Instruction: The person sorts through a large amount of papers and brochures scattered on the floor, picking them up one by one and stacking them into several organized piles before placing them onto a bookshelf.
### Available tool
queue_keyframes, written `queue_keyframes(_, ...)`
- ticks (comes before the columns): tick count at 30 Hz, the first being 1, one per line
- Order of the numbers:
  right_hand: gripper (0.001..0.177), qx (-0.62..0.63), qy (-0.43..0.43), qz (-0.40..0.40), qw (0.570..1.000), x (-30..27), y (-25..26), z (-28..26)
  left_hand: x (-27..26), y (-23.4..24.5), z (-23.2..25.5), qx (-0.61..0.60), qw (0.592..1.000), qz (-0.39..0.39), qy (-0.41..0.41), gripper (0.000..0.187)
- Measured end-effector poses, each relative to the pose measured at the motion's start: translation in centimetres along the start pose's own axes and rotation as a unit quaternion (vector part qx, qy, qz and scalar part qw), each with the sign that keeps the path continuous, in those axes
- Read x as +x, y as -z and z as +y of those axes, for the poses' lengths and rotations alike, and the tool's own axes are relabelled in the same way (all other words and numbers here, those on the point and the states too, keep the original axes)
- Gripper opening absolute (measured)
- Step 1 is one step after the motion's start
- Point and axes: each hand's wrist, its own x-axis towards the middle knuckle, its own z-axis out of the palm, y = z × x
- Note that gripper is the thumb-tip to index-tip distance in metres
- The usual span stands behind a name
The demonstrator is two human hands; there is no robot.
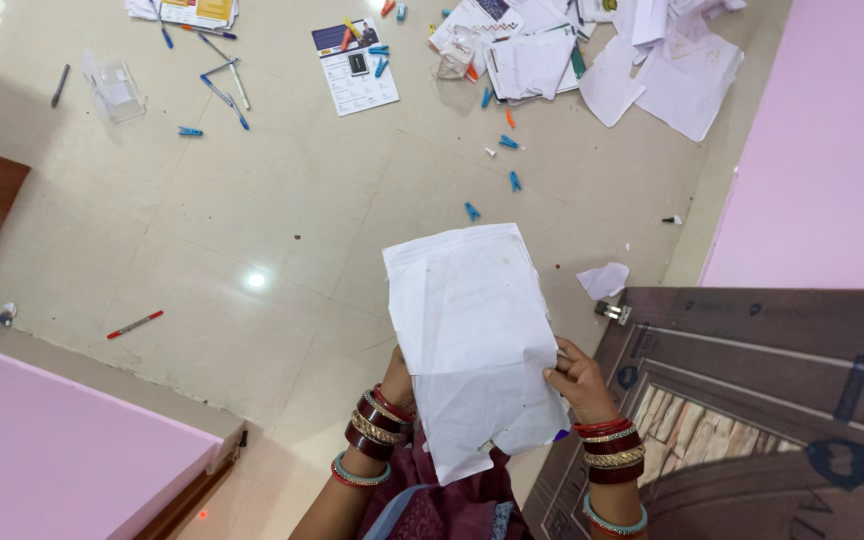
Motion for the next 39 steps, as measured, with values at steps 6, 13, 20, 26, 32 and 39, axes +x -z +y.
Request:
queue_keyframes(6,0.058,0.019,0.044,0.083,0.995,6.0,2.9,-0.8,5.9,-1.4,0.3,0.039,0.998,-0.053,-0.026,0.042)
queue_keyframes(13,0.045,-0.055,0.050,0.137,0.988,14.1,9.0,-5.6,14.6,-7.4,2.9,0.028,0.998,-0.044,-0.043,0.040)
queue_keyframes(20,0.068,-0.066,0.083,0.014,0.994,24.2,9.3,-16.9,21.8,-8.3,7.4,-0.039,0.994,-0.087,-0.052,0.044)
queue_keyframes(26,0.045,-0.052,0.007,-0.073,0.996,37.0,2.1,-21.4,27.0,-4.0,14.6,-0.197,0.980,0.018,0.001,0.065)
queue_keyframes(32,0.043,-0.075,-0.044,-0.105,0.991,51.6,-10.4,-23.2,32.7,4.6,25.8,-0.031,0.986,0.136,-0.090,0.063)
queue_keyframes(39,0.044,-0.018,-0.113,-0.151,0.982,67.3,-19.3,-24.2,41.3,10.8,41.3,0.054,0.978,0.200,-0.012,0.060)
